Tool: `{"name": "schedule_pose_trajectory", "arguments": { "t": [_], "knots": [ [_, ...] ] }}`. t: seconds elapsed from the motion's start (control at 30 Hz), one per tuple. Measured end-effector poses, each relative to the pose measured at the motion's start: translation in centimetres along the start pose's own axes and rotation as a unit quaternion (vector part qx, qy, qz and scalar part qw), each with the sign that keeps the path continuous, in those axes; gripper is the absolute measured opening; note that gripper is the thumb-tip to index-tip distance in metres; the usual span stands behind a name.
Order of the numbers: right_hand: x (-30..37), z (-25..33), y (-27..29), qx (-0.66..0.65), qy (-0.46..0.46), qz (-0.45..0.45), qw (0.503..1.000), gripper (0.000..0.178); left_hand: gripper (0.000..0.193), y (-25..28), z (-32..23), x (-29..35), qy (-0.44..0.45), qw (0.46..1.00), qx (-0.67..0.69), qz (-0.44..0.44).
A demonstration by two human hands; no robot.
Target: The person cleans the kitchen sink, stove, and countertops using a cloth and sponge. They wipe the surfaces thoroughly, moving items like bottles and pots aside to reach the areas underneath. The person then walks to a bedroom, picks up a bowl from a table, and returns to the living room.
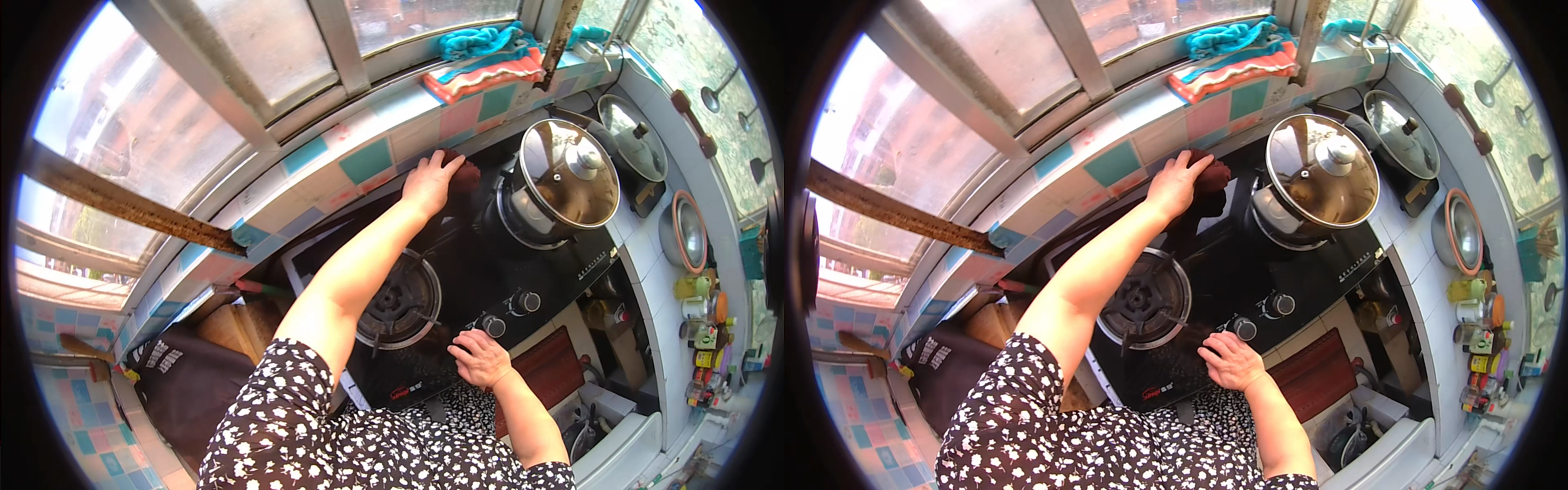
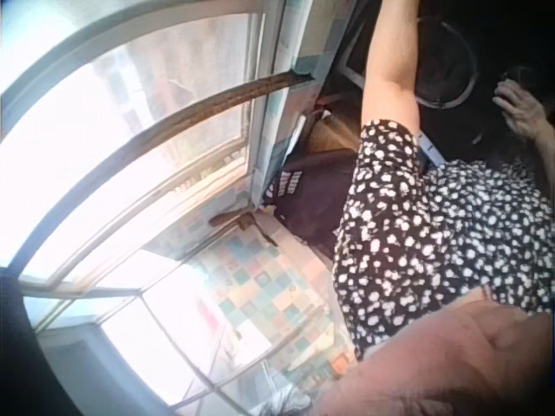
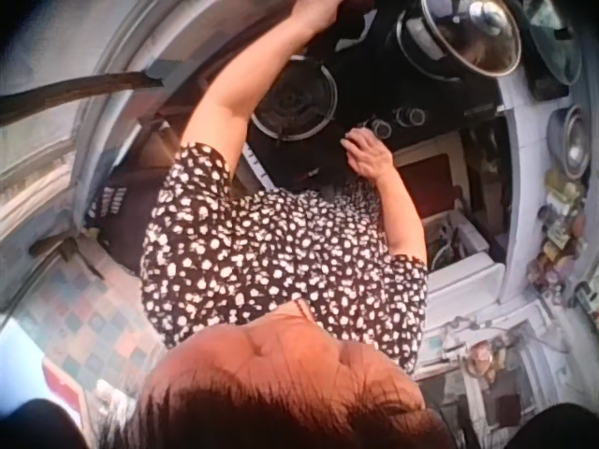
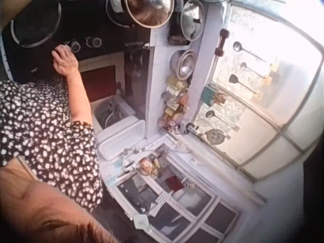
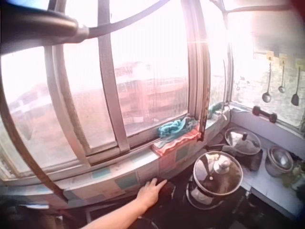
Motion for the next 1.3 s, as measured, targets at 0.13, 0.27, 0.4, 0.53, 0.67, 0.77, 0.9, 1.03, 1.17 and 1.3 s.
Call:
{"name": "schedule_pose_trajectory", "arguments": {
  "t": [0.13,0.27,0.4,0.53,0.67,0.77,0.9,1.03,1.17,1.3],
  "knots": [
    [0.2,-0.2,0.0,-0.009,-0.004,0.003,1.000,0.041,0.062,-6.4,-1.3,-5.0,0.005,0.998,0.051,0.023],
    [0.7,-0.6,-0.3,-0.022,0.001,-0.006,1.000,0.041,0.070,-7.0,-3.4,-6.6,0.040,0.986,-0.008,0.161],
    [0.3,-0.7,0.5,-0.035,0.017,-0.004,0.999,0.040,0.058,-6.5,-3.4,-5.7,-0.006,0.976,-0.114,0.183],
    [0.7,-0.9,0.0,-0.036,0.017,-0.007,0.999,0.040,0.046,-5.3,-7.1,-0.9,-0.041,0.947,-0.194,0.251],
    [1.2,-0.9,-0.1,-0.033,0.021,-0.009,0.999,0.040,0.050,-6.6,-12.0,5.9,-0.124,0.933,-0.169,0.294],
    [1.3,-0.8,-0.5,-0.036,0.022,-0.012,0.999,0.038,0.052,-8.0,-15.3,8.6,-0.172,0.944,-0.178,0.218],
    [1.4,-0.5,-0.6,-0.058,0.012,-0.022,0.998,0.036,0.051,-7.6,-15.7,8.5,-0.144,0.943,-0.212,0.212],
    [2.0,-0.4,-0.3,-0.071,0.010,-0.028,0.997,0.037,0.048,-6.5,-15.5,10.3,-0.143,0.926,-0.264,0.227],
    [5.2,0.2,1.6,-0.068,0.004,-0.030,0.997,0.033,0.049,-4.6,-15.3,10.6,-0.104,0.903,-0.258,0.327],
    [13.0,0.2,4.5,-0.112,-0.039,-0.083,0.989,0.026,0.053,-3.2,-16.8,8.8,0.033,0.919,-0.137,0.368]
  ]
}}
Point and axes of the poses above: each hand's wrist, its own x-axis away from the middle knuckle, its own y-axis out of the back of the hand, z = x × y, the point moved 1 cm from there along -x, towards the middle knuckle, and after that the axes turned 9 degrees about z, right-handed, at the moved point
